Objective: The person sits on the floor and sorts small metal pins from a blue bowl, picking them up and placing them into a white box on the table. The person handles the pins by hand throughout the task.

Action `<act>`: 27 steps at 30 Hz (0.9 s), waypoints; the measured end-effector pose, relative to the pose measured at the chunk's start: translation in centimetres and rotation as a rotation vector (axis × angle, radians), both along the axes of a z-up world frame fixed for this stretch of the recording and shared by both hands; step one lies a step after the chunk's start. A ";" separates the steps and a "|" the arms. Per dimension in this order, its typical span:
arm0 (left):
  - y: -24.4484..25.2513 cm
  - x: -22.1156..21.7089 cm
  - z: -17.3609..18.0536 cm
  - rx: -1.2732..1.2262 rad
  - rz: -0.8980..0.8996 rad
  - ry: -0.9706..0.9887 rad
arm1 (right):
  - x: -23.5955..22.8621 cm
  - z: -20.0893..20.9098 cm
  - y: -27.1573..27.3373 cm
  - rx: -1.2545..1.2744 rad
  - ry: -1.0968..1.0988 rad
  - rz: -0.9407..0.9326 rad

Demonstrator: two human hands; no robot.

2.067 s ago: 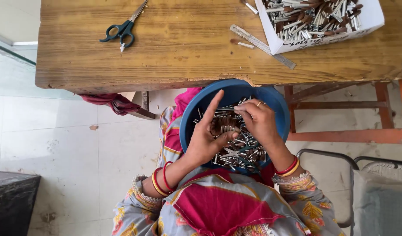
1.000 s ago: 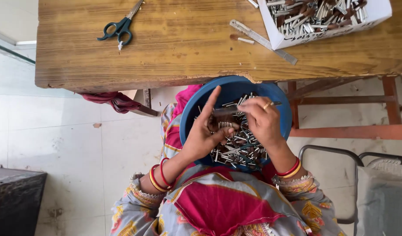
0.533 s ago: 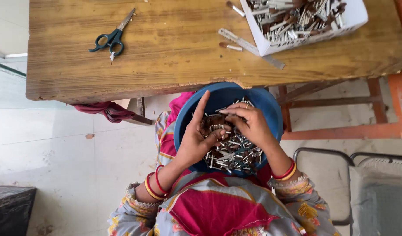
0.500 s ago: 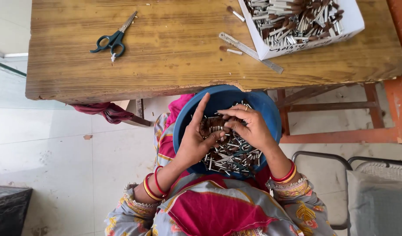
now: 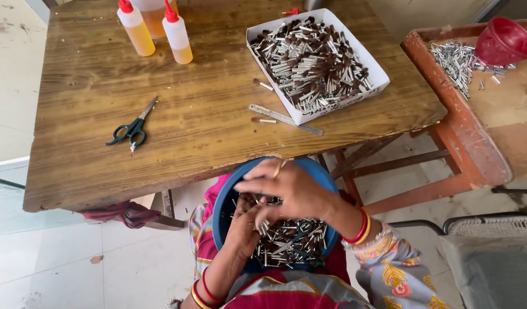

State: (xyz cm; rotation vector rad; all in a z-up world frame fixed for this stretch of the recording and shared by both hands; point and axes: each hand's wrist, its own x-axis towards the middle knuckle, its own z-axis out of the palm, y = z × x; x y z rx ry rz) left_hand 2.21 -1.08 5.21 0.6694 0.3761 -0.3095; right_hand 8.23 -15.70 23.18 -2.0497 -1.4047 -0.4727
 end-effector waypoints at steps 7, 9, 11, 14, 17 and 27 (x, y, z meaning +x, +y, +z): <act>0.3 -2.8 0.0 0.095 -0.197 -0.102 | -4.1 -10.3 -1.0 -0.157 0.428 0.134; 0.4 -3.2 -1.3 0.037 -0.225 -0.102 | -4.4 -11.2 -1.2 -0.085 0.369 0.091; 0.8 -3.5 -0.9 0.027 -0.230 -0.101 | -4.7 -12.0 -0.8 -0.099 0.363 0.087; 1.2 -3.9 -1.1 -0.004 -0.262 -0.104 | -5.3 -12.4 -0.4 -0.127 0.362 0.066; 1.2 -4.1 -2.1 -0.052 -0.275 -0.099 | -5.0 -12.1 -0.3 -0.087 0.380 0.049; 2.7 -1.6 -2.3 -0.084 -0.061 0.020 | 1.1 -18.6 -2.1 -0.419 0.360 -0.500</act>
